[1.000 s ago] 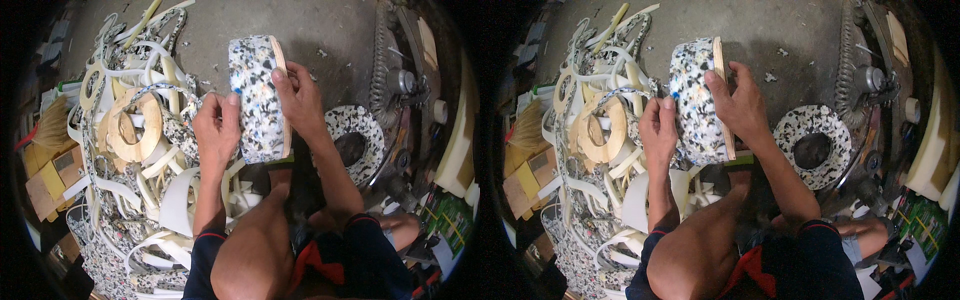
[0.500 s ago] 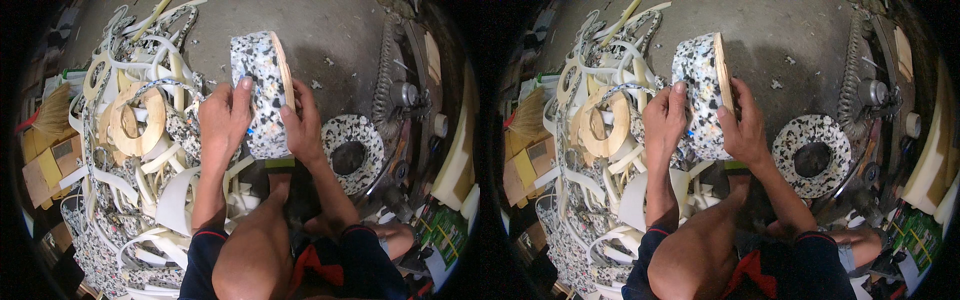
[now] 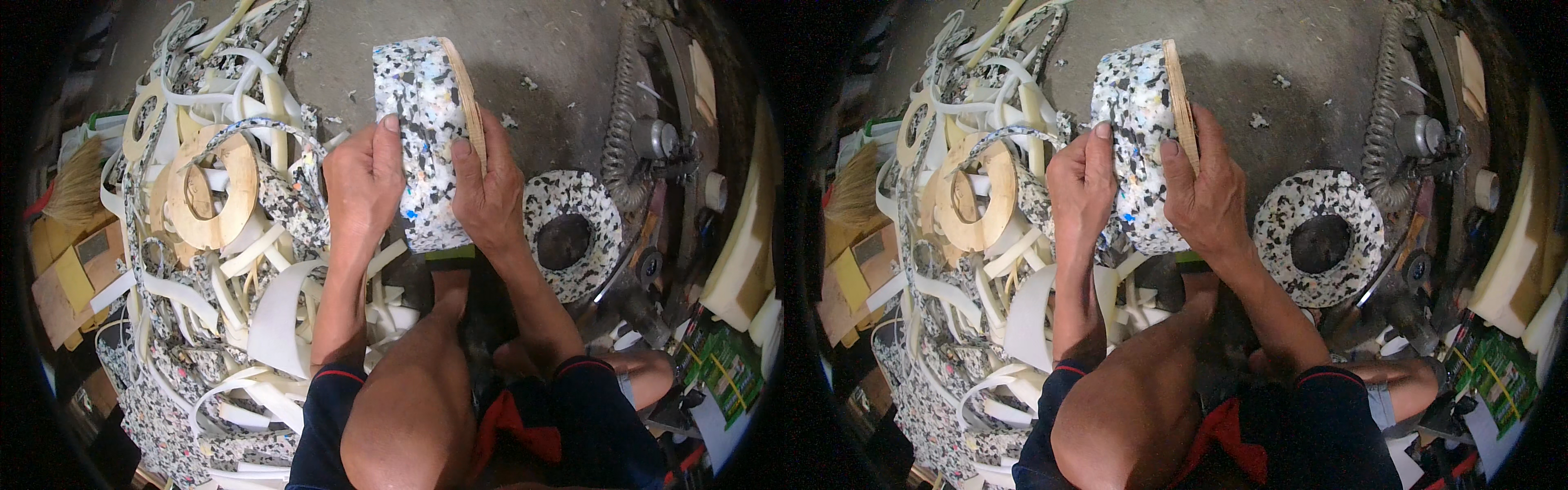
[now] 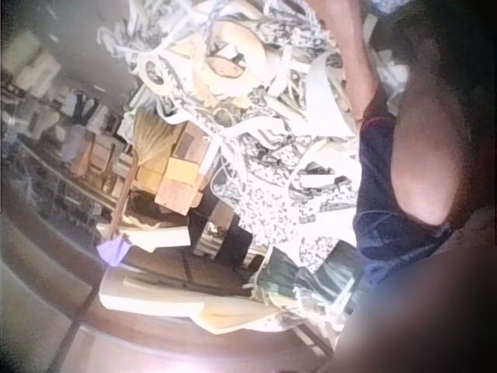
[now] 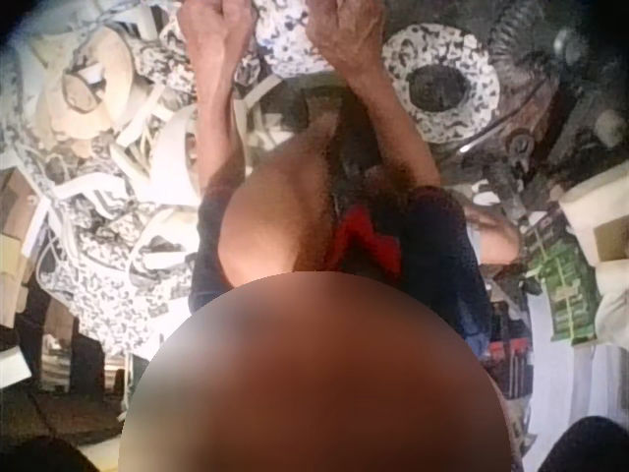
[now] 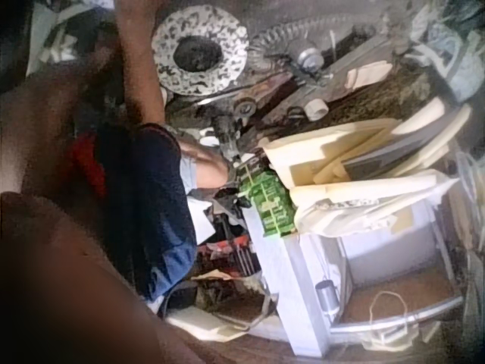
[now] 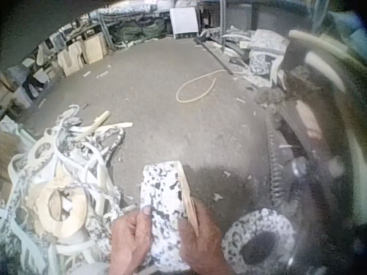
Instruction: The person sits on the floor and uses a hand file to smooth the edges of two speckled composite rings. They rotate the rings, file the outer and inner edges, and inspect the surfaces by hand. The rings remain on the floor throughout the clip.
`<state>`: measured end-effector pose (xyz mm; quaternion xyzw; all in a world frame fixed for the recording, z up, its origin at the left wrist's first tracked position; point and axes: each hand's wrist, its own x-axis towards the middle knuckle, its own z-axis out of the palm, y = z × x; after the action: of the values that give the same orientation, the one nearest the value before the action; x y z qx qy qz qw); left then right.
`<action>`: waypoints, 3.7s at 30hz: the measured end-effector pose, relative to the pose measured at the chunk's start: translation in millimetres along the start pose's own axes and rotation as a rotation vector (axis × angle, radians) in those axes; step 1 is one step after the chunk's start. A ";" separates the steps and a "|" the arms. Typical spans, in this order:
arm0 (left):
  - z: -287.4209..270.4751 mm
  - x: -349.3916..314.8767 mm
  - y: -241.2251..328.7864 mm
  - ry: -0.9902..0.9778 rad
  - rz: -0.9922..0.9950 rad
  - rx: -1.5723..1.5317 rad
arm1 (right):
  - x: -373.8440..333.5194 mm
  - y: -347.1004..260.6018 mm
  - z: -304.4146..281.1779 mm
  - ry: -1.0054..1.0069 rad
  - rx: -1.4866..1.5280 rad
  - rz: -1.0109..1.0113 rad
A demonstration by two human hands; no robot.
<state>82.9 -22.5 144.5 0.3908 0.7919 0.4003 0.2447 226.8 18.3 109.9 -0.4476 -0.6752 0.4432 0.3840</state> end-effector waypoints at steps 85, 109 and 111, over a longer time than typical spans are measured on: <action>1.2 9.7 11.7 0.008 -0.016 0.119 | 40.7 -11.5 -14.3 -0.090 -0.064 0.180; 4.4 -36.5 -21.3 -0.020 -0.071 -0.308 | -31.2 0.2 -33.4 -0.141 0.190 0.160; 5.6 -34.7 -20.5 -0.032 -0.083 -0.364 | -27.7 3.8 -34.3 -0.129 0.131 0.086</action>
<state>98.2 -56.0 127.0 0.3135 0.7178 0.5203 0.3402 267.7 1.6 113.7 -0.4206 -0.6483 0.5303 0.3486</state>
